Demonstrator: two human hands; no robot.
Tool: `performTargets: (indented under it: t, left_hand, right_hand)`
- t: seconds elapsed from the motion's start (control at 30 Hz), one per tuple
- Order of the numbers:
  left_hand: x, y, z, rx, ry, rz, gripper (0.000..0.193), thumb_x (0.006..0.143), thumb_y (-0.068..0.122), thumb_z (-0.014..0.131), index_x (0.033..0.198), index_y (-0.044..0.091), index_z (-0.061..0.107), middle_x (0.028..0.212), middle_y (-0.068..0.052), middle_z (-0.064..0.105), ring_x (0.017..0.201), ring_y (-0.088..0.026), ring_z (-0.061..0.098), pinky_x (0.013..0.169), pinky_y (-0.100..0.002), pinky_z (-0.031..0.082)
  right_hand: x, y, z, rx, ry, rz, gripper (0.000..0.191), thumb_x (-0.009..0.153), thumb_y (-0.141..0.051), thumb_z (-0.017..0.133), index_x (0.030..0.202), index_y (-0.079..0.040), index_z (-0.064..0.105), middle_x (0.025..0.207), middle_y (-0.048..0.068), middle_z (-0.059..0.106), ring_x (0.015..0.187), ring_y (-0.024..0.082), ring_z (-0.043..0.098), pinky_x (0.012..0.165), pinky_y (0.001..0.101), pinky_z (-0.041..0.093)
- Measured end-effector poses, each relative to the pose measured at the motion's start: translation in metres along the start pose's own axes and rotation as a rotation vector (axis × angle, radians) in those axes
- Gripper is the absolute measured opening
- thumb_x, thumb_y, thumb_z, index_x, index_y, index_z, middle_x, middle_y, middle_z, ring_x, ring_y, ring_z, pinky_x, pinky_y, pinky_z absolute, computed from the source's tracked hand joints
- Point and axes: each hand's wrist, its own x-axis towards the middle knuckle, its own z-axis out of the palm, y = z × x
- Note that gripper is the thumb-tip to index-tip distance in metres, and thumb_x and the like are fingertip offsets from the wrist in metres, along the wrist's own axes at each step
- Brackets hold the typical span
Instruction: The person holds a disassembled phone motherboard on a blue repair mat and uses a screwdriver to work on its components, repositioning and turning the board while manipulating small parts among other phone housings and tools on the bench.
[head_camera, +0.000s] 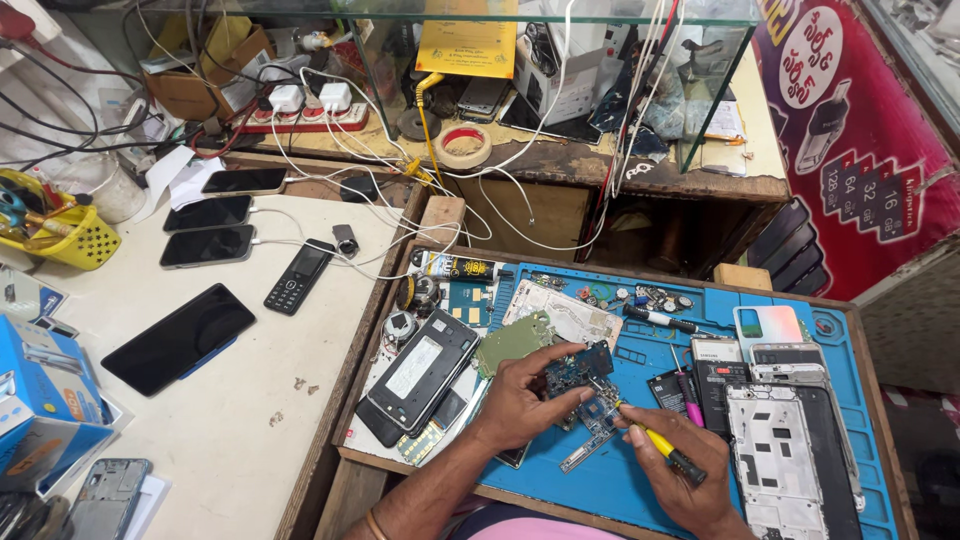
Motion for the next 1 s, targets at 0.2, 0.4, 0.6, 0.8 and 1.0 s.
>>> performTargets:
  t: [0.2,0.4,0.6,0.8,1.0]
  left_hand:
    - [0.0008,0.0032,0.0003,-0.038,0.007,0.025,0.057,0.088,0.007,0.082,0.140,0.006,0.059,0.107,-0.008,0.078,0.091,-0.009,0.073,0.079,-0.025,0.063]
    - [0.0014,0.0034,-0.0001,-0.017,0.017,0.010,0.055,0.089,0.009,0.081,0.138,0.006,0.057,0.105,-0.009,0.078,0.092,-0.011,0.076,0.081,-0.026,0.065]
    - [-0.0001,0.0037,0.0004,0.016,0.002,-0.008,0.055,0.086,0.009,0.082,0.136,0.004,0.060,0.102,-0.009,0.079,0.087,-0.011,0.076,0.077,-0.026,0.064]
    - [0.0000,0.0047,0.0012,0.047,0.044,0.010,0.054,0.086,0.010,0.082,0.135,0.004,0.061,0.103,-0.009,0.079,0.088,-0.011,0.076,0.077,-0.025,0.065]
    - [0.0004,0.0059,0.0007,0.083,0.059,0.039,0.054,0.084,0.010,0.084,0.133,0.003,0.063,0.108,-0.009,0.078,0.089,-0.011,0.076,0.076,-0.025,0.064]
  right_hand:
    - [0.0007,-0.0027,-0.0009,-0.010,-0.006,0.005,0.027,0.090,-0.003,0.068,0.116,0.000,0.073,0.099,0.015,0.082,0.089,0.019,0.081,0.074,0.0278,0.064]
    - [0.0007,-0.0046,0.0002,-0.028,0.009,0.008,0.029,0.090,-0.003,0.067,0.118,0.000,0.073,0.100,0.014,0.081,0.090,0.019,0.081,0.076,0.0280,0.064]
    - [-0.0011,-0.0042,0.0012,-0.004,0.022,0.073,0.030,0.090,-0.005,0.068,0.120,0.000,0.072,0.101,0.014,0.081,0.086,0.019,0.081,0.074,0.0289,0.066]
    - [-0.0017,-0.0017,-0.0001,0.013,-0.001,0.019,0.024,0.093,-0.006,0.066,0.114,0.001,0.074,0.103,0.016,0.081,0.091,0.021,0.081,0.077,0.0295,0.066]
    - [-0.0034,-0.0012,-0.0013,0.035,0.015,0.025,0.022,0.094,-0.006,0.065,0.113,0.002,0.074,0.102,0.016,0.080,0.090,0.021,0.081,0.079,0.0296,0.065]
